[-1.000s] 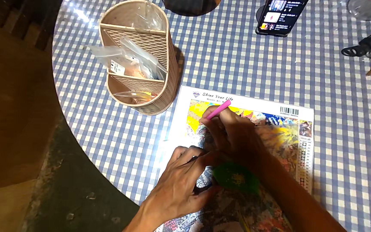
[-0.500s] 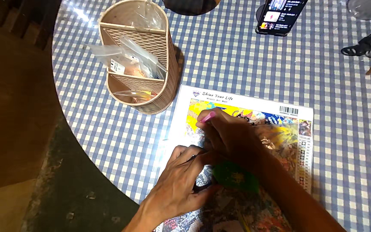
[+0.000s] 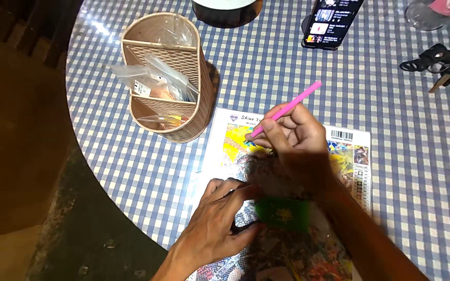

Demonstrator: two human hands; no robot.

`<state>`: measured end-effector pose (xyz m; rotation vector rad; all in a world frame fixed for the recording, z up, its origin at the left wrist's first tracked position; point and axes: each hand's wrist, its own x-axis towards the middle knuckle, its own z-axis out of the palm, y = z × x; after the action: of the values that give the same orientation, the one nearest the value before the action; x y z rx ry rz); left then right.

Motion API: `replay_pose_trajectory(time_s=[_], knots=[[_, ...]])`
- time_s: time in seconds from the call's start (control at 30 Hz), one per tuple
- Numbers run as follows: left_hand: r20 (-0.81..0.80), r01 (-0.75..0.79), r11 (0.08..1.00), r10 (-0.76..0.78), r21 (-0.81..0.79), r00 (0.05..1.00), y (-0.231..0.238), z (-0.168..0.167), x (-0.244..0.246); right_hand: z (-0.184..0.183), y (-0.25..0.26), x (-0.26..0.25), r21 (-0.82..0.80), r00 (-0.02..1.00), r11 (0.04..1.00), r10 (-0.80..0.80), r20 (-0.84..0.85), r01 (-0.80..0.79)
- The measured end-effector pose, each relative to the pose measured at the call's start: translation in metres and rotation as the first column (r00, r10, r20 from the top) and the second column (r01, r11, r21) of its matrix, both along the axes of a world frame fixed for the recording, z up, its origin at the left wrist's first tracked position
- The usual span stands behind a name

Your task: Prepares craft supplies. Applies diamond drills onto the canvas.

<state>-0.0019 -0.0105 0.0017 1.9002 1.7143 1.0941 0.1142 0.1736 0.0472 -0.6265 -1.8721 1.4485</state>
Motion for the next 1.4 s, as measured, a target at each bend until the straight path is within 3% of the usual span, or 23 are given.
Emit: replay_pose_trajectory(time_s=[0.53, 0.83, 1.1, 1.4], knots=[[0.003, 0.006, 1.000, -0.006, 0.010, 1.000, 0.001, 0.000, 0.004, 0.024, 0.000, 0.037, 0.016, 0.988, 0.994, -0.101, -0.112, 0.104], [0.020, 0.002, 1.000, -0.002, -0.004, 1.000, 0.004, 0.000, 0.002, -0.007, -0.025, 0.087, 0.308, 0.975, 0.927, -0.222, -0.012, 0.215], [0.027, 0.010, 1.000, -0.009, -0.015, 1.000, 0.005, 0.000, 0.001, -0.022, -0.063, 0.114, 0.416, 0.975, 0.896, -0.207, 0.080, 0.157], [0.006, 0.010, 1.000, -0.010, -0.018, 1.000, 0.004, -0.001, 0.001, -0.034, -0.072, 0.123, 0.469, 0.973, 0.864, -0.226, 0.038, 0.183]])
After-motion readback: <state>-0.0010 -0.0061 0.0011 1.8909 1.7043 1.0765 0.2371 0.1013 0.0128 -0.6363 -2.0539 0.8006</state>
